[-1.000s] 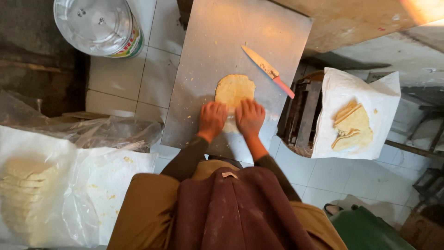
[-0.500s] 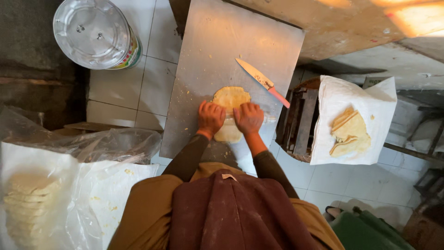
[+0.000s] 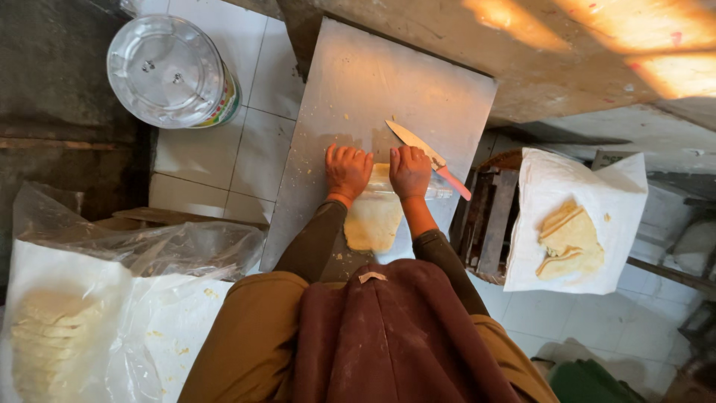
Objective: The person prepares pieces of dough by rolling them out using a glass bottle on a metal table and then folding the flattened dough into smaller portions.
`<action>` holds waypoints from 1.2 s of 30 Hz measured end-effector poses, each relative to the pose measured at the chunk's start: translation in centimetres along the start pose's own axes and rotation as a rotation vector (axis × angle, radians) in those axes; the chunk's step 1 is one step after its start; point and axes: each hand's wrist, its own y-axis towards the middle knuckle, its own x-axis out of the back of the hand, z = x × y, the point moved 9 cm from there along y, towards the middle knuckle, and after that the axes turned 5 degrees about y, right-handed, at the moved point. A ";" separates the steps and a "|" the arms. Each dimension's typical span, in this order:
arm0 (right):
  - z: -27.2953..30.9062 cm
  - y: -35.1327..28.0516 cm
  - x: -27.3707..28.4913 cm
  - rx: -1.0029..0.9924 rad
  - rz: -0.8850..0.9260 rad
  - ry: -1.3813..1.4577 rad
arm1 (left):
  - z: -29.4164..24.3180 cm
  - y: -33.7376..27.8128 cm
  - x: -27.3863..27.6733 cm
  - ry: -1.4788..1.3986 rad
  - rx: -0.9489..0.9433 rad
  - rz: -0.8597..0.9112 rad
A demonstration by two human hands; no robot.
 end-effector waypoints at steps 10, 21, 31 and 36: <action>4.8 -19.0 4.3 0.060 0.054 -0.128 | -2.6 -18.9 4.0 0.089 -0.390 0.038; 1.4 -3.3 1.1 -0.015 0.096 0.006 | 0.6 -4.4 0.6 -0.140 -0.005 0.008; -0.6 4.4 -1.2 -0.067 -0.027 -0.103 | 5.6 2.6 -3.7 0.028 0.406 0.086; 0.1 -1.3 0.4 -0.069 0.024 -0.077 | 3.6 -3.6 -2.6 -0.044 0.321 0.052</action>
